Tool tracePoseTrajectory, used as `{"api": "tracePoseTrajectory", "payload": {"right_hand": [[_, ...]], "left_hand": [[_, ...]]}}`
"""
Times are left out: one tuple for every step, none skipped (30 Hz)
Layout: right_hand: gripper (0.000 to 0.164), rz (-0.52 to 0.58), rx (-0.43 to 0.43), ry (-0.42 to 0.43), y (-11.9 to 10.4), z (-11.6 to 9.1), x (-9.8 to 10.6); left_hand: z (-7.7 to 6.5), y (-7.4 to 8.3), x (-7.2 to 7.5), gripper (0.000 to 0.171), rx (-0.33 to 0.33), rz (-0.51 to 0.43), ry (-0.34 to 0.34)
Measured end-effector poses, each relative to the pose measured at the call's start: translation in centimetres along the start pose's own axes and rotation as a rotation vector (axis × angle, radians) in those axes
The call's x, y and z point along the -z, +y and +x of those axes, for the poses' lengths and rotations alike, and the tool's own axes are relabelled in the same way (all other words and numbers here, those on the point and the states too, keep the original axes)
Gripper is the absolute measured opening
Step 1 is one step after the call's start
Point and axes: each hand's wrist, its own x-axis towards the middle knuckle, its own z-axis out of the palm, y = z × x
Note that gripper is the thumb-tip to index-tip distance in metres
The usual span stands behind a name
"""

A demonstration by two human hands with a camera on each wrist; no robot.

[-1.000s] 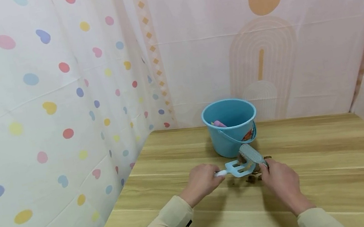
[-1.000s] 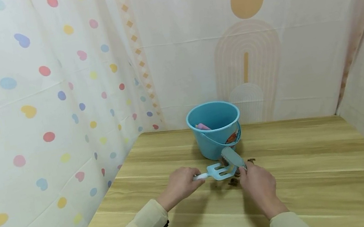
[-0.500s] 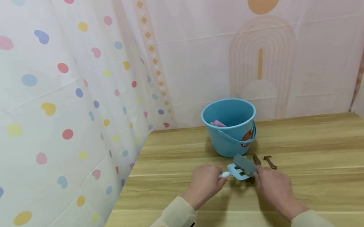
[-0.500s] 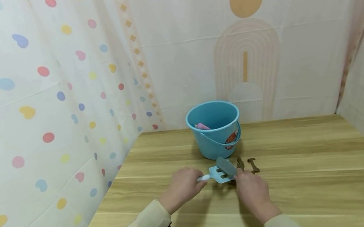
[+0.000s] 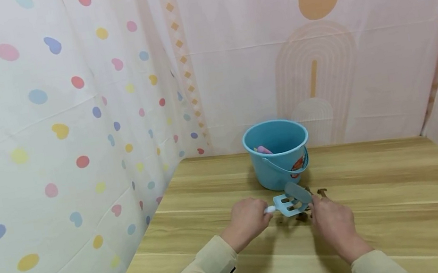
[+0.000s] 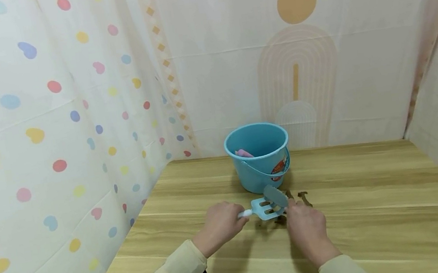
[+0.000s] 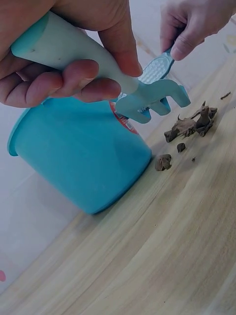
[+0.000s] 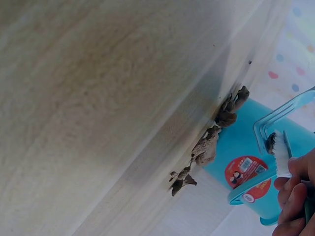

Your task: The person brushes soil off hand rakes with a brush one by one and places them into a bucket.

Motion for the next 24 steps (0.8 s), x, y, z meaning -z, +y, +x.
{"api": "tracePoseTrajectory", "payload": {"right_hand": [[0.019,0.006,-0.010,-0.010,0.07,0.06,0.03],[0.020,0.010,-0.020,-0.023,0.14,0.11,0.04],[0.021,0.021,-0.033,-0.037,0.22,0.15,0.05],[0.021,0.038,-0.047,-0.051,0.30,0.19,0.07],[0.020,0.050,-0.059,-0.066,0.40,0.23,0.06],[0.019,0.063,-0.071,-0.078,0.49,0.27,0.07],[0.019,0.077,-0.081,-0.087,0.56,0.30,0.10],[0.017,0.086,-0.087,-0.092,0.62,0.32,0.12],[0.017,0.097,-0.091,-0.095,0.66,0.34,0.16],[0.016,0.102,-0.094,-0.096,0.69,0.35,0.19],[0.016,0.102,-0.092,-0.094,0.72,0.33,0.20],[0.016,0.102,-0.090,-0.091,0.73,0.33,0.21],[0.017,0.101,-0.088,-0.089,0.74,0.30,0.22],[0.017,0.100,-0.086,-0.087,0.75,0.26,0.22],[0.017,0.098,-0.085,-0.085,0.76,0.23,0.21],[0.017,0.095,-0.084,-0.082,0.77,0.20,0.21],[0.017,0.094,-0.084,-0.083,0.79,0.18,0.22],[0.017,0.094,-0.085,-0.084,0.80,0.17,0.21],[0.017,0.095,-0.086,-0.083,0.79,0.16,0.24],[0.018,0.098,-0.087,-0.082,0.79,0.16,0.27],[0.018,0.102,-0.089,-0.082,0.81,0.18,0.28],[0.018,0.108,-0.092,-0.082,0.84,0.20,0.32],[0.018,0.116,-0.094,-0.081,0.89,0.20,0.36],[0.019,0.120,-0.094,-0.078,0.98,0.21,0.41]], "left_hand": [[0.01,0.00,-0.03,0.031,-0.002,0.003,0.007],[0.02,-0.01,-0.07,0.031,-0.004,0.005,0.014],[0.02,-0.02,-0.07,0.031,-0.004,0.008,0.016],[0.02,-0.02,-0.07,0.031,-0.005,0.010,0.020],[0.02,-0.02,-0.06,0.030,-0.004,0.010,0.022],[0.01,-0.02,-0.05,0.030,-0.004,0.010,0.024],[0.03,-0.02,-0.05,0.030,-0.003,0.009,0.026],[0.04,-0.01,-0.03,0.030,-0.001,0.011,0.023],[0.05,0.00,-0.02,0.029,0.001,0.014,0.022],[0.05,-0.01,-0.04,0.029,0.000,0.016,0.022],[0.06,-0.01,-0.06,0.028,0.000,0.018,0.021],[0.06,-0.01,-0.09,0.028,0.000,0.021,0.022],[0.07,-0.02,-0.13,0.028,0.000,0.024,0.021],[0.06,-0.03,-0.15,0.029,-0.001,0.026,0.023],[0.05,-0.05,-0.19,0.029,-0.003,0.027,0.026],[0.03,-0.06,-0.20,0.030,-0.004,0.027,0.028],[0.02,-0.08,-0.24,0.031,-0.006,0.028,0.033],[0.02,-0.09,-0.26,0.031,-0.005,0.027,0.034],[0.03,-0.11,-0.29,0.032,-0.004,0.026,0.034],[0.04,-0.12,-0.31,0.033,-0.004,0.026,0.034],[0.06,-0.13,-0.33,0.034,-0.003,0.025,0.033],[0.07,-0.13,-0.35,0.034,-0.002,0.024,0.033],[0.09,-0.15,-0.38,0.034,-0.001,0.023,0.035],[0.10,-0.17,-0.38,0.034,0.001,0.021,0.033]]}}
